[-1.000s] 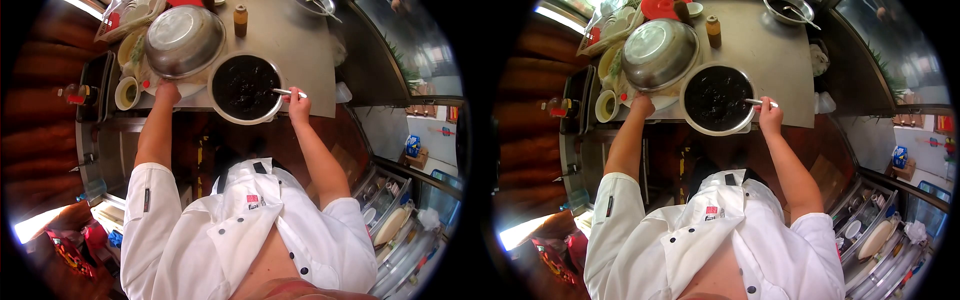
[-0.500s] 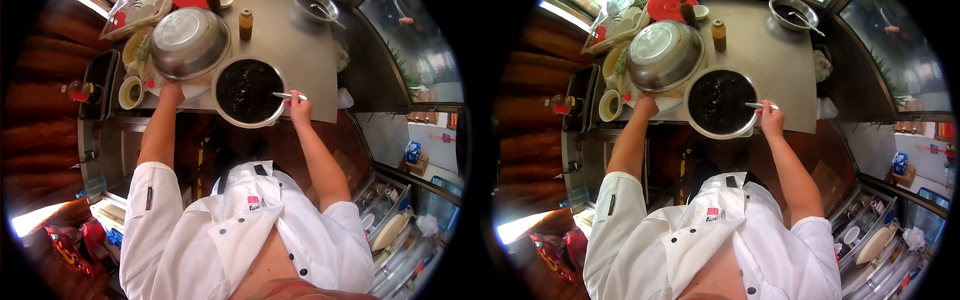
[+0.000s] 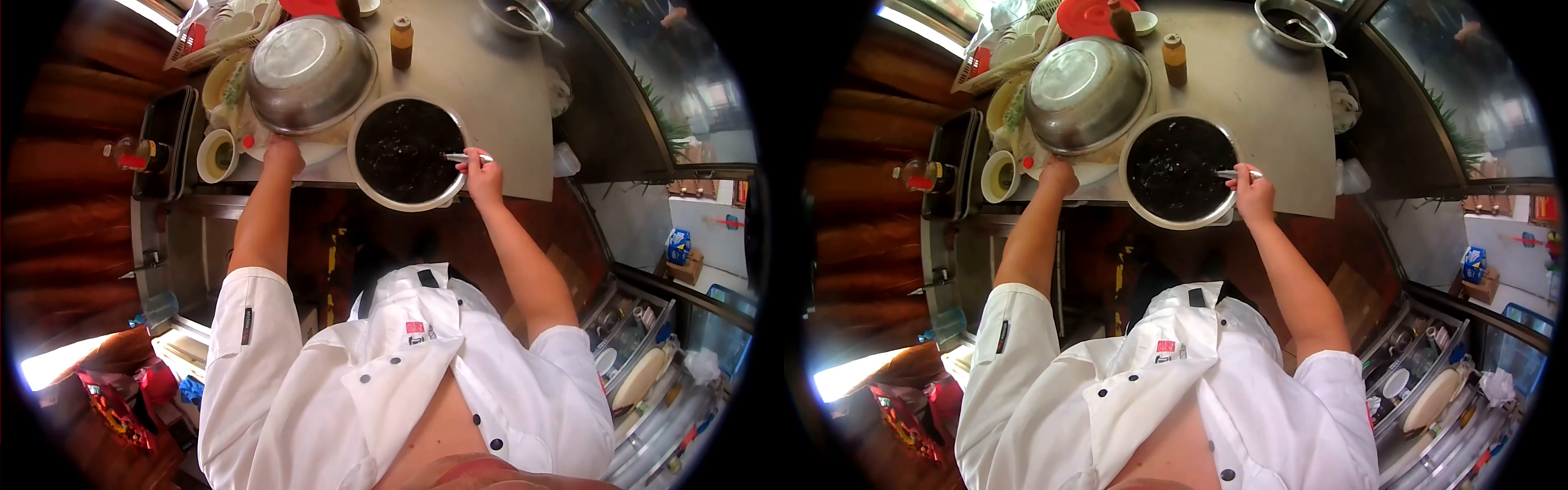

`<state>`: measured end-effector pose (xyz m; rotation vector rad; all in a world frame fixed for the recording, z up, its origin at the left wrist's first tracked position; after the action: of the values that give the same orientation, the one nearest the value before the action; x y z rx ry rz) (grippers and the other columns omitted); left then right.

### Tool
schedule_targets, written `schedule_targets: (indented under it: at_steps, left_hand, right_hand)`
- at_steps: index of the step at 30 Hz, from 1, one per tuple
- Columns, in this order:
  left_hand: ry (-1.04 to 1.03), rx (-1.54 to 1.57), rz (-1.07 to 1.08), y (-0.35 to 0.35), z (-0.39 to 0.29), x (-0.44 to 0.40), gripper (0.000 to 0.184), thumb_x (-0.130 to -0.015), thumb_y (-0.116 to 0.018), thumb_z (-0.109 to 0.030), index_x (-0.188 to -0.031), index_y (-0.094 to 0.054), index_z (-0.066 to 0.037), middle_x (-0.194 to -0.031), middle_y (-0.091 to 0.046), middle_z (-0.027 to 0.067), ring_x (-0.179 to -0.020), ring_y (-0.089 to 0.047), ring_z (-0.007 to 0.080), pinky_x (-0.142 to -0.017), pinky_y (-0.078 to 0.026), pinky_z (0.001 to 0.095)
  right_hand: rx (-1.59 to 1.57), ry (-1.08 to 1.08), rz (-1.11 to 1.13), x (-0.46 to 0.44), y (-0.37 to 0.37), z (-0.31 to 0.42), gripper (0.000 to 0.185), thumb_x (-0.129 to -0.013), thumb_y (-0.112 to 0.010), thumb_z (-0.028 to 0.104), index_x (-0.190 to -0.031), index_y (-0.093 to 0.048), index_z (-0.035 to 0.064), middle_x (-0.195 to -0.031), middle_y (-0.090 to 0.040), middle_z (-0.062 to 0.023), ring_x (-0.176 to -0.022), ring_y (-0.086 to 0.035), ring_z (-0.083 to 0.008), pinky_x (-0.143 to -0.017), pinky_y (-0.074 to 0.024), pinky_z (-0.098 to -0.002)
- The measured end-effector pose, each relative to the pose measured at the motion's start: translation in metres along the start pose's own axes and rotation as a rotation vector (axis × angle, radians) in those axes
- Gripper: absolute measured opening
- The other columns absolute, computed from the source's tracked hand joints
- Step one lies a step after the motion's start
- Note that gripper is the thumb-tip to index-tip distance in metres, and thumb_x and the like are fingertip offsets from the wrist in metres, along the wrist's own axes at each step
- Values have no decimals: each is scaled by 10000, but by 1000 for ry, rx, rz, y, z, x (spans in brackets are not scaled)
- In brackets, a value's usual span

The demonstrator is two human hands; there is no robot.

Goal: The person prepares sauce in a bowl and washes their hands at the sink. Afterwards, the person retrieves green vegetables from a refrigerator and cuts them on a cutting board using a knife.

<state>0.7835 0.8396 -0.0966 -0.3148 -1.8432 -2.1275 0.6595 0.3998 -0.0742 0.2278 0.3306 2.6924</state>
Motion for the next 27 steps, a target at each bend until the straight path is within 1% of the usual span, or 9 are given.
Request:
schedule_targets:
  at_steps: [2,5,6,9,16,18,23,25,27]
  left_hand:
    - [-12,-13,-13,-5,1,-2,623,-825,-580,-124,-1359,-405,146,-1459,-359,309,-1340,-420,405,-1054,-448,416]
    - [-2,-5,-32,-3,-1,1,632,-821,-586,-125,-1362,-403,146,-1455,-364,305,-1334,-428,403,-1048,-453,417]
    - [9,10,-36,1,-2,3,636,-821,-588,-127,-1366,-402,144,-1456,-363,305,-1334,-429,403,-1047,-454,416]
    - [11,14,8,1,-2,0,641,-820,-597,-130,-1366,-404,144,-1455,-361,311,-1334,-433,393,-1045,-454,410]
    - [1,-3,29,13,-6,7,672,-820,-608,-135,-1384,-378,150,-1459,-366,317,-1353,-427,377,-1046,-452,410]
    - [80,89,146,31,-11,13,723,-828,-604,-153,-1417,-320,156,-1483,-339,330,-1365,-418,383,-1059,-440,399]
    - [46,3,118,14,-7,6,796,-835,-599,-172,-1443,-224,179,-1505,-308,336,-1349,-444,378,-1066,-432,379]
    - [25,-41,128,5,-4,-3,822,-838,-598,-177,-1451,-187,185,-1505,-310,334,-1339,-457,377,-1066,-432,374]
    - [99,70,64,-7,2,-11,841,-840,-597,-175,-1457,-156,190,-1504,-321,325,-1331,-466,379,-1064,-432,376]
  right_hand:
    - [24,28,60,2,0,-1,352,-1010,-529,291,-1011,-686,-23,-710,-715,-95,-645,-683,-130,-629,-536,-273]
    - [-93,-58,-71,-6,-1,-1,343,-1009,-535,293,-1000,-690,-12,-699,-708,-95,-635,-676,-126,-621,-531,-276]
    - [-15,-52,-2,-5,-2,1,349,-1008,-539,299,-996,-690,-15,-691,-704,-97,-631,-670,-125,-614,-527,-277]
    - [14,23,18,-2,-4,9,352,-1005,-541,301,-1001,-691,-17,-689,-704,-99,-628,-665,-121,-613,-524,-274]
    - [-33,-11,14,-1,-18,4,347,-1006,-541,291,-1008,-688,-23,-697,-706,-94,-617,-671,-136,-608,-530,-275]
    - [-41,-17,-58,-3,-19,6,331,-1005,-542,279,-1010,-691,-16,-705,-706,-92,-619,-682,-148,-604,-537,-272]
    - [10,21,69,8,-31,13,341,-1010,-534,290,-995,-688,-14,-707,-709,-84,-634,-688,-157,-622,-545,-287]
    - [9,-8,-57,0,-29,13,334,-1007,-542,287,-984,-688,-13,-709,-712,-84,-644,-698,-153,-625,-550,-286]
    - [-38,4,-81,-1,-34,7,343,-1008,-541,299,-985,-692,-8,-713,-716,-88,-644,-697,-151,-630,-550,-289]
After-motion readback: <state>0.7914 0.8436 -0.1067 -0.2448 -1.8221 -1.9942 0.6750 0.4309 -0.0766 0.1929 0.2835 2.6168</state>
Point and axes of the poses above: each hand's wrist, its own x-axis away from the middle knuckle, its own y-axis out of the back of the hand, z = x × y, the point moved 1 cm from there along -x, towards the middle knuckle
